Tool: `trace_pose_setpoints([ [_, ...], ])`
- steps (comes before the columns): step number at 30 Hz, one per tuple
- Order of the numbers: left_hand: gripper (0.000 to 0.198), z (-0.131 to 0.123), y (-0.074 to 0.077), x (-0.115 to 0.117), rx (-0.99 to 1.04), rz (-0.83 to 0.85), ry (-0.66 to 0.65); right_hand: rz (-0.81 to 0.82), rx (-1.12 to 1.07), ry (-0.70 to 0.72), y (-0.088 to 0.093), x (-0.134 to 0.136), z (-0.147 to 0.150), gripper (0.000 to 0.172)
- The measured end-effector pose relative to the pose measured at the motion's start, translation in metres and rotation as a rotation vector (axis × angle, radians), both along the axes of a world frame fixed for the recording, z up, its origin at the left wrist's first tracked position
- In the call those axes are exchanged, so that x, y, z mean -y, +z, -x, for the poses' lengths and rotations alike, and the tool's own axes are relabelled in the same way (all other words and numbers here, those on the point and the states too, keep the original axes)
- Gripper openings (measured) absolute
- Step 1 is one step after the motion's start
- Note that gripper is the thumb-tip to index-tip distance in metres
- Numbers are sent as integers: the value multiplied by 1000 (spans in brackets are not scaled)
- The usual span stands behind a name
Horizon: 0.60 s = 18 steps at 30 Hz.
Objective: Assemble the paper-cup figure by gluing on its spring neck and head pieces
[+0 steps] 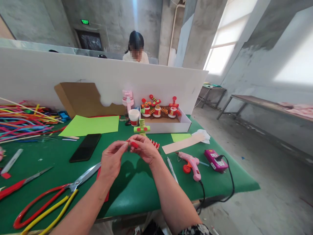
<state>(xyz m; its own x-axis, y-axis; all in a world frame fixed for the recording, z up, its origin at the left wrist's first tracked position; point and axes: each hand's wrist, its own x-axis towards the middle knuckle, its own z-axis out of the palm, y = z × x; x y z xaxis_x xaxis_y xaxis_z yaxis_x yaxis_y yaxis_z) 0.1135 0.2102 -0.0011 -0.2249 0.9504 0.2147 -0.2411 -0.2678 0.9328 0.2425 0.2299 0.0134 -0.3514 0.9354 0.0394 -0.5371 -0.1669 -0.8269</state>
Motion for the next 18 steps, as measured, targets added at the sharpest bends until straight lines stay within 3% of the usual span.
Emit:
trace_pose_setpoints([
  [5,31,4,-4,0,-130,137,-64,-59,72,-77,-6,-5,2,33],
  [10,28,25,-6,0,-346,154,24,-130,245,-136,-14,-12,6,29],
  [14,30,43,5,-13,-557,83,61,-143,217,-238,-6,-11,2,30],
  [18,40,38,26,-51,-603,-6,60,-157,93,-480,4,-11,-9,34],
])
